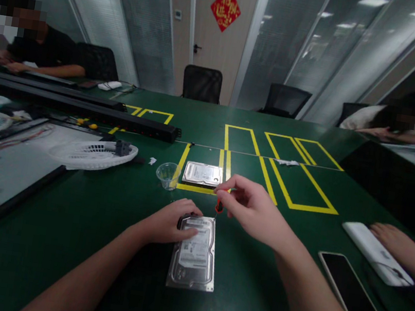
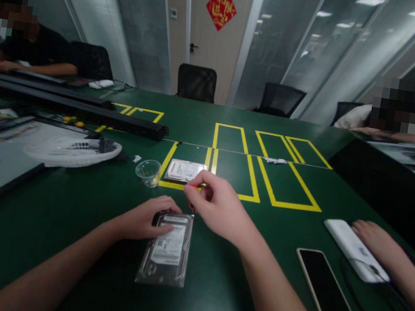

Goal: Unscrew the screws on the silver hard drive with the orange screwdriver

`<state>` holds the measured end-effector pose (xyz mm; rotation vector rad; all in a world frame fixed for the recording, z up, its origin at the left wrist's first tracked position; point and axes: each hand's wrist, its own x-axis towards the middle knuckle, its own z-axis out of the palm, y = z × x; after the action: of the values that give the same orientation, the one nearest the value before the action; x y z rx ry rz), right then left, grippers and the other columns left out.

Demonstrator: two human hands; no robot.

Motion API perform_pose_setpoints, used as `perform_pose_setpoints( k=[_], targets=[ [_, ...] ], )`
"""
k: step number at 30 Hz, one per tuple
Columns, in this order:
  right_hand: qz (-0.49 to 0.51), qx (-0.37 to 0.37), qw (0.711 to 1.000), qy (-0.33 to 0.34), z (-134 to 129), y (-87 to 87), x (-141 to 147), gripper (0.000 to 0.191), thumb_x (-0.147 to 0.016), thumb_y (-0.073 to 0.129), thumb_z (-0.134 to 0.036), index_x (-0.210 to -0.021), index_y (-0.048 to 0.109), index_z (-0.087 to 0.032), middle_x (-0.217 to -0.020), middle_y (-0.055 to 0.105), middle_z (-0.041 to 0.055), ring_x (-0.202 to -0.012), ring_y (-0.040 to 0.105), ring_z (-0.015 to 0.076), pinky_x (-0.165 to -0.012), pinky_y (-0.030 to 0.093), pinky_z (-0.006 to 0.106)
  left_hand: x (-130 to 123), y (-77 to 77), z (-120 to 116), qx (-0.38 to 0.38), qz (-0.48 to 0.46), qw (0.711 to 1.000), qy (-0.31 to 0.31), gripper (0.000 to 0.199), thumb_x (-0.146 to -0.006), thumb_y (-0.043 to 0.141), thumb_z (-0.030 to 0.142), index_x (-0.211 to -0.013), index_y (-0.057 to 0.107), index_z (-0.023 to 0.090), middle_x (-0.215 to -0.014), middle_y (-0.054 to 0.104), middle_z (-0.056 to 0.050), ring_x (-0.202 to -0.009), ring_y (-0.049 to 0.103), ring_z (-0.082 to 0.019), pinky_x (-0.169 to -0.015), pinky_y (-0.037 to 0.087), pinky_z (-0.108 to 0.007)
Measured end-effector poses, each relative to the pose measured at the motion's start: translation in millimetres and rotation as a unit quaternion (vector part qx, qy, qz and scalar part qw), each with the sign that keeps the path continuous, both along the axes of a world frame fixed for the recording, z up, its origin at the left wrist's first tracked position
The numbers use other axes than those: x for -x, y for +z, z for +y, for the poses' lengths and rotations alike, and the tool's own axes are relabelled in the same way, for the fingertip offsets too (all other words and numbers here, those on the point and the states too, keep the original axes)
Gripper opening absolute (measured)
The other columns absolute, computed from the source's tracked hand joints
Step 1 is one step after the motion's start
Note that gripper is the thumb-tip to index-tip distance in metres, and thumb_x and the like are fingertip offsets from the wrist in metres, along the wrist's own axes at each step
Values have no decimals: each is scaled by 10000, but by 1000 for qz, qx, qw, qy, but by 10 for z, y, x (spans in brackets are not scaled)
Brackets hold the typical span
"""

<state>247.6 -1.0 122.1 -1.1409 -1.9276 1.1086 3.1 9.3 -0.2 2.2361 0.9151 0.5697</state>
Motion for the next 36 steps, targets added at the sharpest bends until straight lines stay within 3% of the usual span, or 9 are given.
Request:
perform_pose_setpoints(
  k=[7, 15, 23, 28, 36],
  targets=[
    [12, -11, 999, 29, 2, -15, -5, 136, -988, 609, -330, -1022, 641, -203, -864, 689, 24, -674, 597, 138, -580, 452, 272, -10, 30, -9, 3, -4, 1000, -3, 329, -886, 704, 302, -1204, 654, 235, -1158, 655, -70, -1074, 610, -248, -955, 503, -389],
    [-16, 5, 999, 34, 11, 18, -29, 261, -1045, 495, -347, -1118, 688, -189, -921, 682, 41, -731, 655, 147, -670, 515, 295, -3, 31, -7, 8, -2, 1000, -1, 337, -887, 708, 298, -1213, 652, 235, -1158, 648, -65, -1075, 607, -243, -947, 501, -376],
    [-2, 6, 1000, 9, 14, -14, -10, 160, -976, 623, -340, -961, 633, -181, -827, 693, 35, -652, 609, 140, -572, 452, 282, -5, 36, -3, 11, 5, 1000, 0, 337, -891, 705, 305, -1215, 647, 230, -1166, 643, -66, -1077, 605, -244, -945, 497, -377],
    [7, 5, 1000, 25, 13, -48, -15, 121, -971, 632, -319, -989, 612, -201, -838, 677, 15, -641, 589, 130, -547, 421, 271, -4, 26, 7, 14, 6, 1000, -1, 336, -891, 708, 309, -1211, 648, 226, -1162, 643, -67, -1075, 604, -245, -941, 496, -378],
    [-27, 10, 998, 50, 12, -7, -33, 281, -1046, 503, -414, -1035, 683, -199, -907, 695, 39, -730, 632, 153, -660, 486, 301, -6, 33, -7, 4, 0, 1000, -4, 324, -893, 703, 306, -1205, 654, 232, -1159, 648, -62, -1072, 607, -242, -943, 495, -374]
  ],
)
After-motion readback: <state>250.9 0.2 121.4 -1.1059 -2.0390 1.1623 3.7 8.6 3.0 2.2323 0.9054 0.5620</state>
